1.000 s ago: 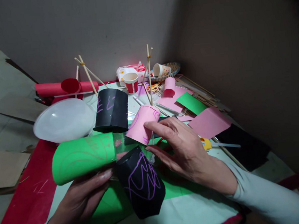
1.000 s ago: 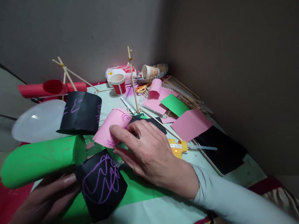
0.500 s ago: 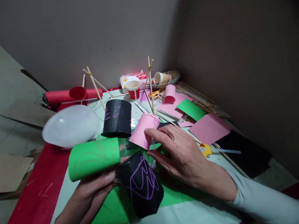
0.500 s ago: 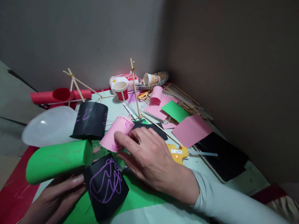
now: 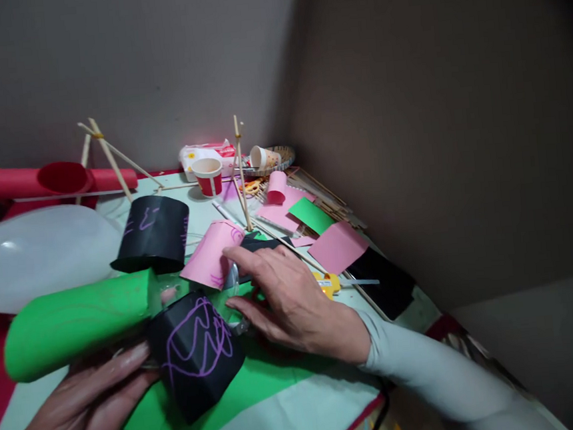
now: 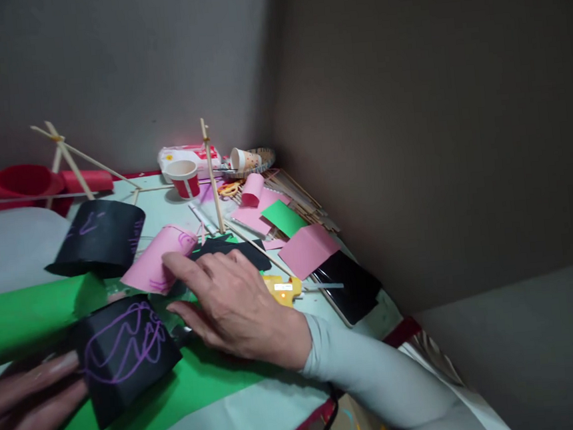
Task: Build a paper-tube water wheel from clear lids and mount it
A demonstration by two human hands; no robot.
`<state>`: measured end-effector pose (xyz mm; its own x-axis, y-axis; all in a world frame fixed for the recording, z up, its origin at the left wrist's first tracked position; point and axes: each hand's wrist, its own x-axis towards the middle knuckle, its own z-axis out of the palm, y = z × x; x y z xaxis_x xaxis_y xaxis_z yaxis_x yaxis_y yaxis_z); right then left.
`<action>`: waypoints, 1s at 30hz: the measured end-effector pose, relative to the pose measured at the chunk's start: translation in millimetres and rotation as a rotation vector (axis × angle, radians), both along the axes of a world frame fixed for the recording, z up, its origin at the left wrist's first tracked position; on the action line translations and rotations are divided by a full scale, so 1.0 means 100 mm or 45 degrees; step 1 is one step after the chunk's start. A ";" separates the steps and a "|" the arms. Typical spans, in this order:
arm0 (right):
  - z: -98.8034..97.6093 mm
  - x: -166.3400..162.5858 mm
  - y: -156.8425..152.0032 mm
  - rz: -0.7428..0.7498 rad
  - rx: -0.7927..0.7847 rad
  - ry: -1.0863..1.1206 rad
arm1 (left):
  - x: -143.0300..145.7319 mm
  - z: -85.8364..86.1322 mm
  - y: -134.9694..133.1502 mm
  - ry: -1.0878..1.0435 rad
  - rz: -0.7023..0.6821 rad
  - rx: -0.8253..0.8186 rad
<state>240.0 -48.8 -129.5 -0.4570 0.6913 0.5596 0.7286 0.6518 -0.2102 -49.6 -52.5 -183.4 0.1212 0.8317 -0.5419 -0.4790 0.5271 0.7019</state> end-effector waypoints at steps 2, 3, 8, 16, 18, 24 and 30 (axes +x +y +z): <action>-0.02 0.00 0.00 0.003 0.053 0.047 | 0.15 0.19 -0.01 0.031 0.060 -0.082; -0.02 0.00 0.01 0.001 0.074 0.070 | 0.22 0.28 -0.01 0.031 0.081 -0.089; -0.05 -0.01 0.01 -0.026 0.108 0.114 | 0.37 0.46 0.00 -0.015 0.117 0.010; -0.05 -0.04 0.00 -0.015 0.173 0.141 | 0.29 0.40 0.00 0.000 0.063 0.069; -0.05 -0.04 0.00 -0.010 0.189 0.149 | 0.30 0.41 0.00 -0.011 0.046 0.074; -0.01 -0.03 -0.02 0.036 0.183 0.136 | 0.31 0.40 -0.01 -0.026 0.070 0.045; 0.03 -0.03 -0.03 0.060 0.119 0.138 | 0.28 0.44 0.01 0.056 0.112 0.172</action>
<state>236.6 -51.8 -126.9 -0.4212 0.6132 0.6683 0.6734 0.7050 -0.2225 -21.9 -51.4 -139.3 0.0235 0.9036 -0.4278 -0.4865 0.3842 0.7847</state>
